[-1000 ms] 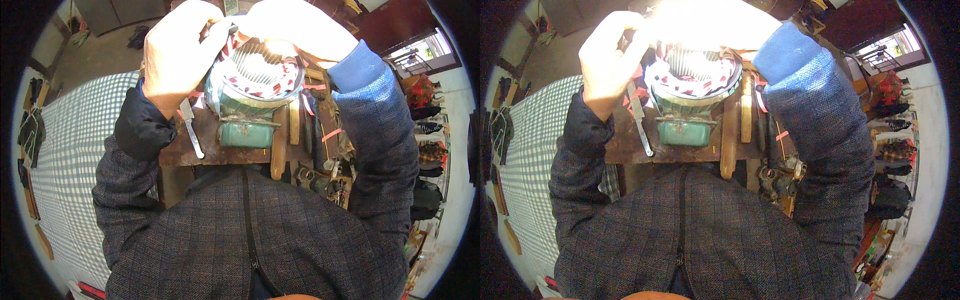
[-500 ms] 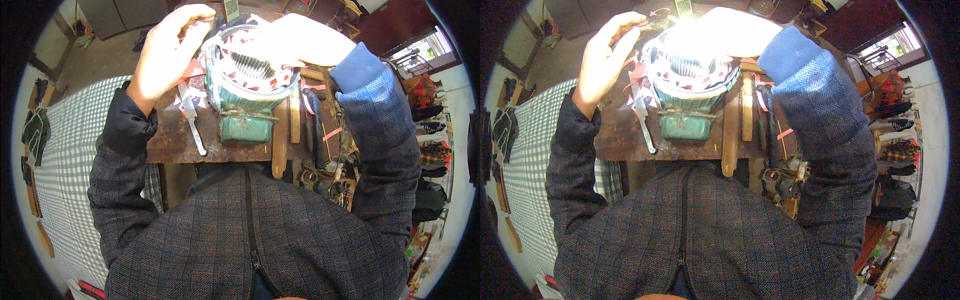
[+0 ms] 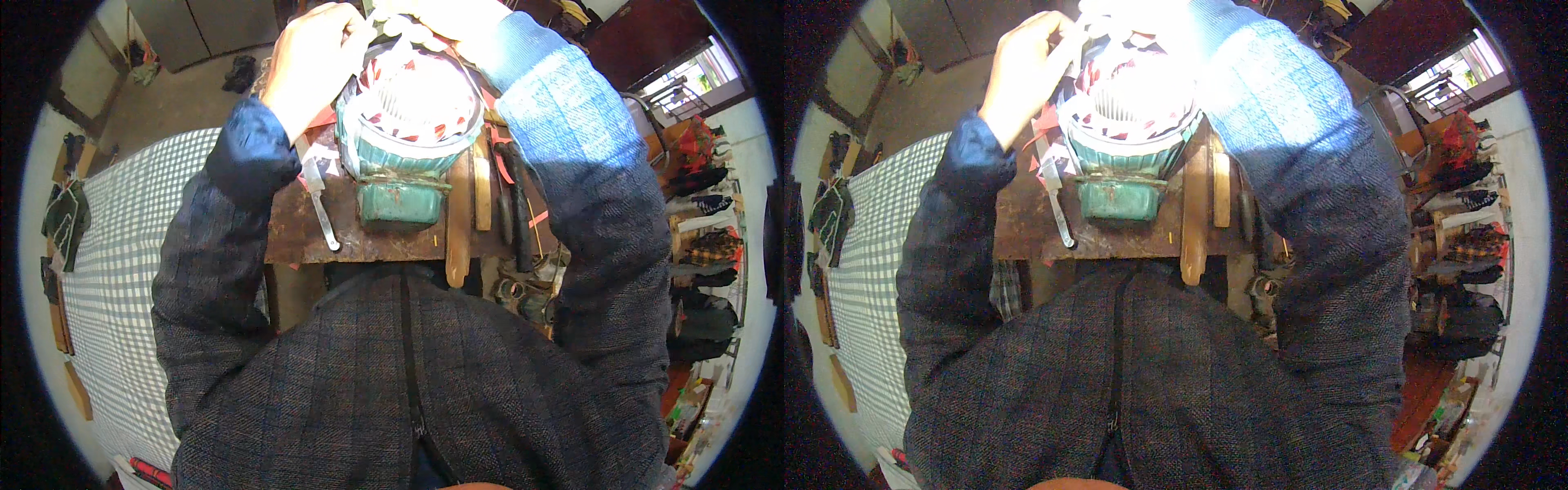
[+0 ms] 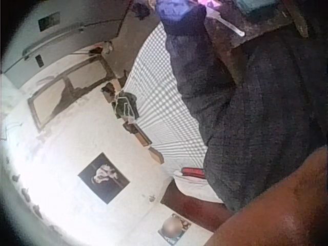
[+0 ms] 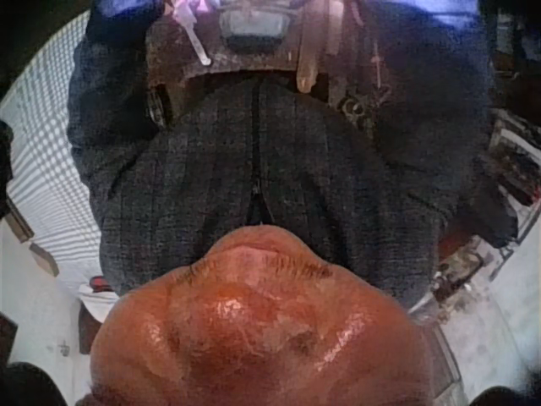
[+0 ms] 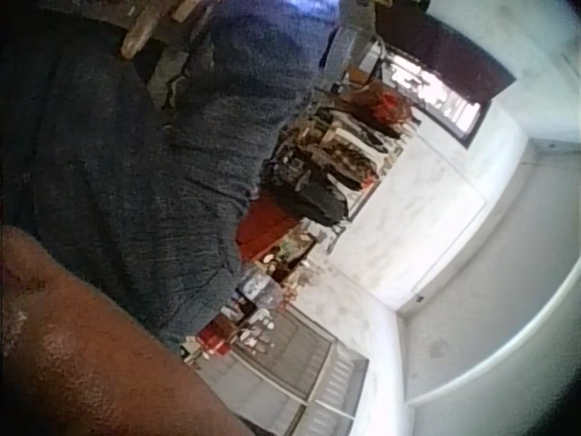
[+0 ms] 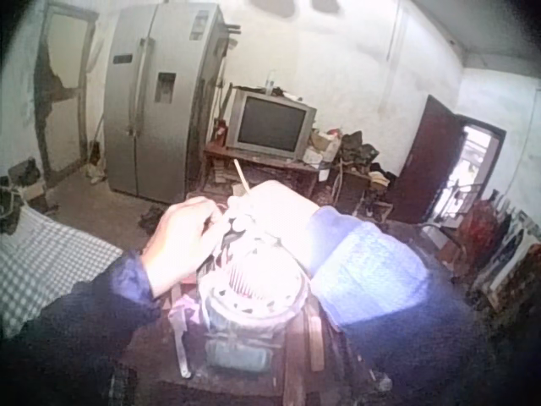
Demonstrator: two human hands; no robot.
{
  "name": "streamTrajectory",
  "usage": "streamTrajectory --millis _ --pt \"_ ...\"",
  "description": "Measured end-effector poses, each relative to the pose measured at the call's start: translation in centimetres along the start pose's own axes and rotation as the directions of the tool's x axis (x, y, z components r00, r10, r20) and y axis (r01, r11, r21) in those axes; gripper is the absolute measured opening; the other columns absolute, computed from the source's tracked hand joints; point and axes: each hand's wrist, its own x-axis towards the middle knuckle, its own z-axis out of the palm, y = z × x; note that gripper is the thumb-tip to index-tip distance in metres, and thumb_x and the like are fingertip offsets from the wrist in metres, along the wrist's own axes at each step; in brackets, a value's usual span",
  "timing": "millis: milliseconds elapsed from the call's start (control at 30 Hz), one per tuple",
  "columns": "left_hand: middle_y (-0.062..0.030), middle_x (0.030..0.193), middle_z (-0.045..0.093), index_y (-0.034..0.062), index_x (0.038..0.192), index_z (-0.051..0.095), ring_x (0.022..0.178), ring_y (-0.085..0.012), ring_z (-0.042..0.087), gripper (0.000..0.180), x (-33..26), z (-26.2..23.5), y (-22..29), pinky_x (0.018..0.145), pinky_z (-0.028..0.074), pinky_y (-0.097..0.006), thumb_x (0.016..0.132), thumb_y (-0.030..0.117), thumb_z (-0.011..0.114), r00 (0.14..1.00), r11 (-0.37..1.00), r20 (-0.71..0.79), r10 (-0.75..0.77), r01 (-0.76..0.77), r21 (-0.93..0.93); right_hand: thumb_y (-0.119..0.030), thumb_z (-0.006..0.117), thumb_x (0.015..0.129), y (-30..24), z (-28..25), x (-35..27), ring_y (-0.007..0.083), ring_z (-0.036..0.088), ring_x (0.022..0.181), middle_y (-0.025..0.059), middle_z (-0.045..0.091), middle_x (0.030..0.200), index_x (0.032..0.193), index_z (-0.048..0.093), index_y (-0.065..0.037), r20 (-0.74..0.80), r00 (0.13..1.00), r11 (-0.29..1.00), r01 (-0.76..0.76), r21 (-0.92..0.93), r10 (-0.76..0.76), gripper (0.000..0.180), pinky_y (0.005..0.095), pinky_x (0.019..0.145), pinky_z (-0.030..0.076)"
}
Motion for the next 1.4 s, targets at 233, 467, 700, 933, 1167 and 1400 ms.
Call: streamTrajectory --millis 233,467,700,933,1167,1400 --pt "-0.0164 0.083 0.069 0.0007 0.089 0.068 0.075 -0.0272 0.069 0.027 1.2 1.0 -3.0 0.071 0.053 -0.038 0.096 0.027 0.068 0.988 0.992 0.115 0.098 -0.106 0.062 -0.026 0.059 0.107 -0.6 -1.0 -1.6 0.0096 0.051 0.047 0.0000 0.059 0.060 0.079 0.072 -0.003 -0.053 0.979 0.967 -0.205 -0.153 0.199 0.038 0.0275 0.043 0.038" --pt "-0.0168 0.088 0.062 -0.0017 0.089 0.063 0.082 -0.0323 0.065 0.024 -0.8 0.2 -1.2 0.076 0.052 -0.039 0.095 0.021 0.067 0.975 0.984 0.174 0.139 -0.156 0.087 -0.030 0.063 0.105 -1.9 0.8 -3.0 0.0117 0.054 0.051 0.0011 0.061 0.061 0.079 0.074 -0.005 -0.141 0.967 0.971 -0.224 -0.078 0.212 0.038 0.0292 0.047 0.042" --pt "-0.0137 0.096 0.067 0.0020 0.100 0.065 0.088 -0.0318 0.068 0.016 -3.3 -0.6 -0.9 0.081 0.054 -0.039 0.098 0.018 0.065 0.976 0.982 0.105 0.190 -0.189 -0.021 -0.027 0.065 0.103 -2.1 0.5 -6.9 0.0150 0.063 0.068 0.0065 0.069 0.078 0.095 0.076 -0.003 0.126 0.990 0.897 0.117 -0.426 -0.070 0.027 0.0308 0.063 0.051" --pt "-0.0129 0.083 0.068 0.0004 0.099 0.071 0.075 -0.0199 0.067 0.034 -1.6 -2.2 -2.4 0.068 0.053 -0.036 0.098 0.034 0.068 0.844 0.954 0.457 -0.281 0.296 0.042 -0.023 0.067 0.101 -0.1 0.8 -6.8 0.0171 0.071 0.088 0.0107 0.075 0.098 0.112 0.076 -0.003 0.263 0.961 0.918 0.178 -0.354 -0.085 0.025 0.0314 0.080 0.057" --pt "-0.0024 0.077 0.063 -0.0005 0.093 0.069 0.063 -0.0103 0.054 0.023 -3.8 -3.2 -2.4 0.059 0.046 -0.027 0.102 0.019 0.061 0.882 0.677 0.411 -0.231 0.448 -0.584 -0.021 0.066 0.097 0.7 1.5 -5.4 0.0238 0.069 0.068 0.0125 0.072 0.077 0.091 0.079 -0.007 0.264 0.902 0.694 0.432 -0.577 -0.342 0.020 0.0343 0.065 0.054" --pt "0.0048 0.071 0.045 0.0054 0.088 0.061 0.062 -0.0076 0.043 0.022 -2.6 -5.5 6.1 0.064 0.042 -0.027 0.105 0.018 0.057 0.829 0.328 0.277 -0.486 0.467 -0.821 -0.024 0.065 0.099 1.4 1.8 -5.4 0.0186 0.072 0.081 0.0108 0.075 0.091 0.105 0.077 -0.004 0.272 0.855 0.621 0.510 -0.595 -0.441 0.024 0.0320 0.072 0.059"
